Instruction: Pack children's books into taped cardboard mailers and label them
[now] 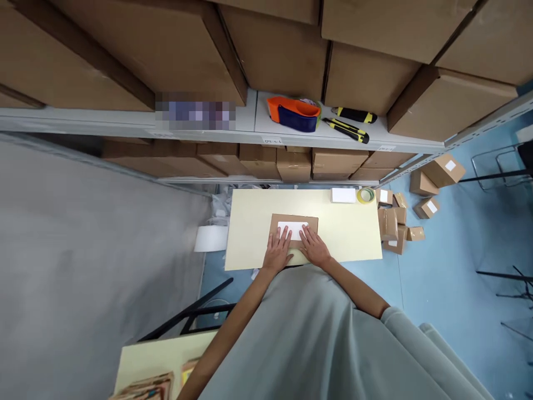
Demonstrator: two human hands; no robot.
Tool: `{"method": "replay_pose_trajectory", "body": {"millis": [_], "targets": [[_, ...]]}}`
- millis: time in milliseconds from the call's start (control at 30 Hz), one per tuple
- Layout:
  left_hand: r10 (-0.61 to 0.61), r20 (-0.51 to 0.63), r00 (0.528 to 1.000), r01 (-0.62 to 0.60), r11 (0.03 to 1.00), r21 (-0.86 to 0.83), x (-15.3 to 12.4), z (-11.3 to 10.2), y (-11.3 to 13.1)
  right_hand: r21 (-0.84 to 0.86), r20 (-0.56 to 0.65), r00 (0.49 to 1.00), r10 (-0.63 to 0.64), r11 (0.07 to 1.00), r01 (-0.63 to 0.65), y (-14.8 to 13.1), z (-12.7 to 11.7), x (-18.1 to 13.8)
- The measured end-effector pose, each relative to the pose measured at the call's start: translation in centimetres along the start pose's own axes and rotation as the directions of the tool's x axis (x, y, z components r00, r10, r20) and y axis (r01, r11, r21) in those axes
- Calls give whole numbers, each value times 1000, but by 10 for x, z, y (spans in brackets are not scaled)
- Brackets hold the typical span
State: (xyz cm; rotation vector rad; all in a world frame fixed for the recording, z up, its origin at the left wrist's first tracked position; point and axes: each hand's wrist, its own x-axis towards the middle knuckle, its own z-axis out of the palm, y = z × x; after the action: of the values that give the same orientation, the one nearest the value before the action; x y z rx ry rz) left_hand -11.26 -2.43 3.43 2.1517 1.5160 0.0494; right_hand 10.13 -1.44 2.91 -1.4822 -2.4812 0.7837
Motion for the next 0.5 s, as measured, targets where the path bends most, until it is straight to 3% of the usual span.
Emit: {"method": "replay_pose_trajectory", "body": {"millis": [100,233,300,367,500], "targets": [[-221,-106,969,217,975,-50,1,9,10,29,14,1000,-23,999,23,24,-6,-8],[-598,-191,778,543,794,-273,3,17,2,112,8,973,229,967,-229,53,0,-29],[-671,-141,728,567,704,-428,5,15,-6,195,88,952,294,932,-306,61,7,-36],[-693,-87,715,556,640,-530,8,10,-13,295,146,954,261,909,-294,62,13,-39],[-753,-80,654,585,569,-578,10,-6,-13,471,99,982,163,861,-190,51,4,-30]]}}
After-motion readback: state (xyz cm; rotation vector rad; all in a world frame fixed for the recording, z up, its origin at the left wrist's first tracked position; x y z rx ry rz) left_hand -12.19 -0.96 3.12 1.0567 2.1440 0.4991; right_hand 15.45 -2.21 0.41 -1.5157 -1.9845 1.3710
